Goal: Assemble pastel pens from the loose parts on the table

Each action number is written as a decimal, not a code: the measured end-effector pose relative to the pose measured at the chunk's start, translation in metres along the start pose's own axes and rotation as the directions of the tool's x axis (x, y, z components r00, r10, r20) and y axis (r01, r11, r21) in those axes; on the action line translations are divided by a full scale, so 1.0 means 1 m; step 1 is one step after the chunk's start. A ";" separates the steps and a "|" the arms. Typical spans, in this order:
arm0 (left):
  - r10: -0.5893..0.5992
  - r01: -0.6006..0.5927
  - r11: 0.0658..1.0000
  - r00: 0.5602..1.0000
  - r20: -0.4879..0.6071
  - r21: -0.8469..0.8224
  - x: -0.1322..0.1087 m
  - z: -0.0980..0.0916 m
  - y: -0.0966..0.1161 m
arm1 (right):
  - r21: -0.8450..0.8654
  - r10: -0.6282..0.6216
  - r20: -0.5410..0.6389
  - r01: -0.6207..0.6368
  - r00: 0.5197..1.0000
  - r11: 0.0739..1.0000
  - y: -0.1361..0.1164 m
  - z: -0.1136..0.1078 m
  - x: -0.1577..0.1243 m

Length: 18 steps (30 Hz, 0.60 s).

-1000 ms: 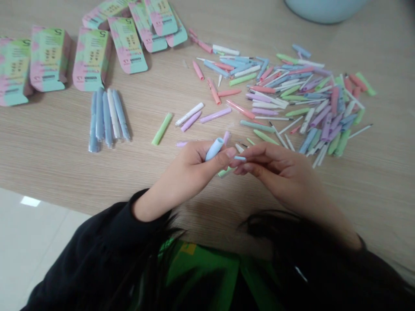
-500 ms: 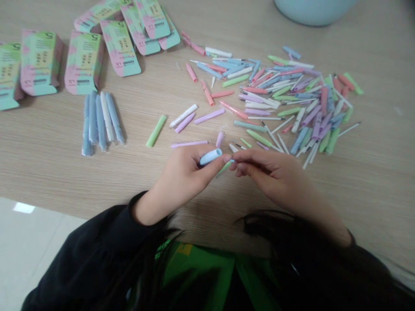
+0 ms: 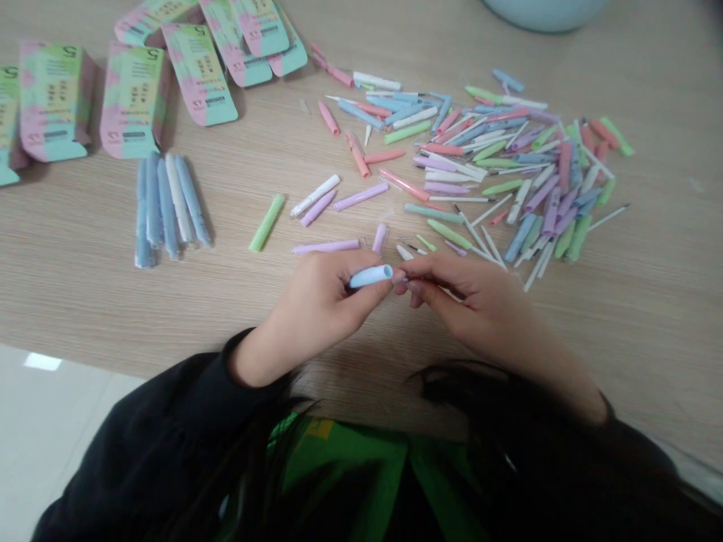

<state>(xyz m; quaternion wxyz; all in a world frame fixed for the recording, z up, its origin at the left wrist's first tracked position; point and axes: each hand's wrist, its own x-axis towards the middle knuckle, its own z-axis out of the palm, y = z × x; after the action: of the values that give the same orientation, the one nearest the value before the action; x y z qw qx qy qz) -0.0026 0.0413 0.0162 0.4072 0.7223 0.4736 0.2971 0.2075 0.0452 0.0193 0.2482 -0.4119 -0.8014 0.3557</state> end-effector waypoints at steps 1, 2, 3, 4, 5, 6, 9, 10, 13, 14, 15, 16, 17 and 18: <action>0.005 -0.005 1.000 1.000 0.009 -0.008 0.000 0.001 -0.001 | 0.004 0.002 0.003 -0.002 1.000 1.000 -0.001 0.000 0.000; 0.007 -0.007 1.000 1.000 0.017 -0.012 0.000 0.001 -0.002 | 0.008 0.003 0.005 -0.003 1.000 1.000 -0.002 0.000 0.001; 0.008 -0.008 1.000 1.000 0.022 -0.015 0.000 0.002 -0.003 | 0.013 0.005 0.004 -0.005 1.000 1.000 -0.002 0.001 0.002; 0.009 -0.009 1.000 0.999 0.030 -0.019 0.000 0.002 -0.003 | 0.017 0.009 0.000 -0.009 1.000 1.000 -0.003 0.002 0.002; 0.014 -0.013 1.000 0.999 0.037 -0.027 0.000 0.003 -0.004 | 0.023 0.017 -0.006 -0.017 1.000 1.000 -0.003 0.003 0.003; 0.018 -0.017 0.999 0.999 0.039 -0.036 0.000 0.003 -0.004 | 0.034 0.027 -0.016 -0.026 1.000 0.999 -0.003 0.004 0.003; 0.029 -0.023 0.994 0.998 0.052 -0.106 0.000 0.001 -0.001 | 0.113 0.066 -0.049 -0.061 0.997 0.992 -0.003 0.006 0.003; 0.028 -0.018 0.989 0.998 0.060 -0.150 0.000 0.000 0.001 | 0.154 0.076 -0.055 -0.067 0.996 0.986 -0.003 0.006 0.002; 0.028 0.000 0.956 0.996 0.090 -0.293 0.000 -0.004 0.005 | 0.250 0.073 -0.063 -0.055 0.995 0.967 -0.002 0.006 -0.001; 0.032 0.001 0.946 0.995 0.095 -0.323 0.000 -0.005 0.005 | 0.257 0.063 -0.065 -0.044 0.996 0.965 -0.002 0.006 -0.002; 0.034 0.000 0.939 0.995 0.094 -0.343 0.000 -0.005 0.005 | 0.252 0.050 -0.067 -0.032 0.997 0.967 -0.002 0.006 -0.003; 0.027 0.007 0.935 0.996 0.090 -0.354 0.000 -0.005 0.004 | 0.241 0.037 -0.071 -0.019 0.997 0.970 -0.003 0.006 -0.003; 0.012 0.020 0.931 0.996 0.084 -0.364 0.000 -0.005 0.003 | 0.230 0.026 -0.071 -0.010 0.997 0.973 -0.003 0.007 -0.004; -0.010 0.041 0.926 0.996 0.083 -0.375 0.001 -0.004 0.002 | 0.225 0.016 -0.070 0.000 0.997 0.974 -0.004 0.007 -0.003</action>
<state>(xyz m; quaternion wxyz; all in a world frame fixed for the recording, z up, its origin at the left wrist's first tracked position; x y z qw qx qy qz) -0.0047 0.0428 0.0204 0.5605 0.6359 0.4006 0.3479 0.2022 0.0380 0.0175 0.3201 -0.3970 -0.7449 0.4302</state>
